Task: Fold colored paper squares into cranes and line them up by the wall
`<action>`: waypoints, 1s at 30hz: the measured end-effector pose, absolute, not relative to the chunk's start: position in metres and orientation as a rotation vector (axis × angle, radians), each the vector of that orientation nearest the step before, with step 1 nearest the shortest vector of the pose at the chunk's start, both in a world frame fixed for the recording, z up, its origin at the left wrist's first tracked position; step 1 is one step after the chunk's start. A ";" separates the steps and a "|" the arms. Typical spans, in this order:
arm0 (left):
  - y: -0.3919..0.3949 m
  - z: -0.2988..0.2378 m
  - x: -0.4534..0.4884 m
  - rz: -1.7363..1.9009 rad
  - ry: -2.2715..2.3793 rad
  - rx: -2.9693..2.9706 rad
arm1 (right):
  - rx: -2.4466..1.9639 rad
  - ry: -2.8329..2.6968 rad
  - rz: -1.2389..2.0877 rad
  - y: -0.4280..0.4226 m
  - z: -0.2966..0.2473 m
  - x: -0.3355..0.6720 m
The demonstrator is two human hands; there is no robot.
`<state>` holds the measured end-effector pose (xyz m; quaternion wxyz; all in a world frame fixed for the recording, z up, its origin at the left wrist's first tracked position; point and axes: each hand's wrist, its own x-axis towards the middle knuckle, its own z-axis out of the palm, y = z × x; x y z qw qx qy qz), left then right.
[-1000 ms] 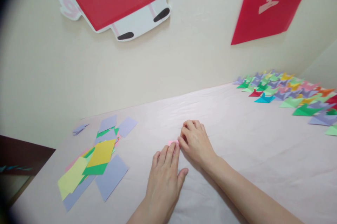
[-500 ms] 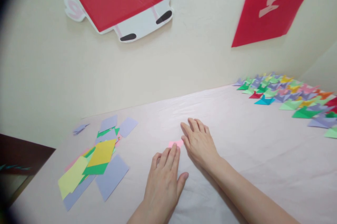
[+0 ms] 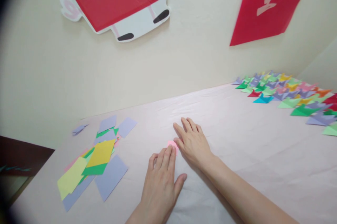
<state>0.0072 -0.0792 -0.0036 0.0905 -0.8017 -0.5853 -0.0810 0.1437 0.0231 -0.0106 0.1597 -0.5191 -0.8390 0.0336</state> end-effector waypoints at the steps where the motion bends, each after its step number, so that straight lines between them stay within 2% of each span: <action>1: -0.080 -0.004 0.006 -0.232 -1.745 -2.365 | -1.484 -2.401 0.094 0.024 -0.010 0.145; 14: -0.076 -0.011 0.011 -0.278 -1.802 -2.214 | -1.556 -2.396 0.015 0.026 -0.010 0.150; 20: -0.056 -0.007 0.025 -0.170 -1.873 -2.364 | -1.548 -2.379 -0.006 0.025 -0.011 0.151; 30: -0.077 -0.004 0.003 -0.105 -1.883 -2.348 | -1.550 -2.386 -0.016 0.025 -0.012 0.150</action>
